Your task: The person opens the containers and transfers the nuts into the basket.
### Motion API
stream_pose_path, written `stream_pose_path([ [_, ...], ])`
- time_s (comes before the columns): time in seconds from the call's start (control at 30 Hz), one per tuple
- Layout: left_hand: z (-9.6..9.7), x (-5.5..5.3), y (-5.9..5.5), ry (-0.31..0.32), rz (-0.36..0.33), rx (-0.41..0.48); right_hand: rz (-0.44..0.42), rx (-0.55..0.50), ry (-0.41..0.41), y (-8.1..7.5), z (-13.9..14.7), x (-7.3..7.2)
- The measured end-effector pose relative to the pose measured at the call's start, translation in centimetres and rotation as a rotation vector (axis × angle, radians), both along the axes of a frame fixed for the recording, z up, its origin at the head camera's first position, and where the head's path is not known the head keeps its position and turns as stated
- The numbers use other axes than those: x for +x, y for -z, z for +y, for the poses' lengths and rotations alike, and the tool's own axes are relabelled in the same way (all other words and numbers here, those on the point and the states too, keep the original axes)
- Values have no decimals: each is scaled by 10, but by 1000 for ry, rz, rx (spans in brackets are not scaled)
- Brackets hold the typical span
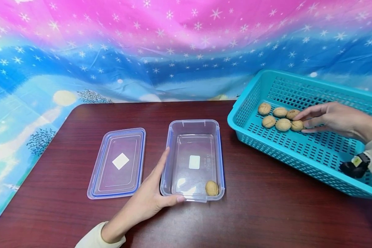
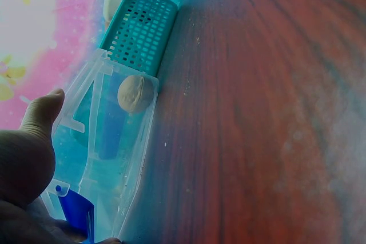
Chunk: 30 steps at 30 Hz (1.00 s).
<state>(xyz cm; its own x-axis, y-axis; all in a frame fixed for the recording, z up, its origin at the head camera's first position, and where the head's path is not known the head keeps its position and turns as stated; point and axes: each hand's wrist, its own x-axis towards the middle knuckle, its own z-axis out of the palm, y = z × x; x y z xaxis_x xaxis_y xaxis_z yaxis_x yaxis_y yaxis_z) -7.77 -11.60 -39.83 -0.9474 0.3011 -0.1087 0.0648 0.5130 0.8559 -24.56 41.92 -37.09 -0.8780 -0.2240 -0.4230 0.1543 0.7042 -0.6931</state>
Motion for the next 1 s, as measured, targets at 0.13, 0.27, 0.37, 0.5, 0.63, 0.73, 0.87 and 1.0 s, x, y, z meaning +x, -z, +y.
stream_pose_path([
  [0.13, 0, -1, 0, -1, 1, 1, 23, 20, -8, -1, -2, 1],
  [0.27, 0, -1, 0, -2, 2, 2, 12, 7, -9, -1, -1, 0],
  [0.37, 0, -1, 0, -2, 3, 3, -2, -6, -4, 0, 1, 0],
  [0.5, -1, -1, -1, -1, 4, 7, -7, 4, 3, 0, 1, 0],
  [0.63, -1, -1, -1, 0, 6, 8, -3, 43, -1, -2, 0, -1],
  [0.73, -1, -1, -1, 0, 8, 6, -1, 64, -2, 5, 9, -6],
  [0.87, -1, -1, 0, 0, 6, 9, 1, 49, 9, 23, 39, -22],
  [1.0, -1, -1, 1, 3, 5, 7, 15, 43, 40, 45, 71, -42],
])
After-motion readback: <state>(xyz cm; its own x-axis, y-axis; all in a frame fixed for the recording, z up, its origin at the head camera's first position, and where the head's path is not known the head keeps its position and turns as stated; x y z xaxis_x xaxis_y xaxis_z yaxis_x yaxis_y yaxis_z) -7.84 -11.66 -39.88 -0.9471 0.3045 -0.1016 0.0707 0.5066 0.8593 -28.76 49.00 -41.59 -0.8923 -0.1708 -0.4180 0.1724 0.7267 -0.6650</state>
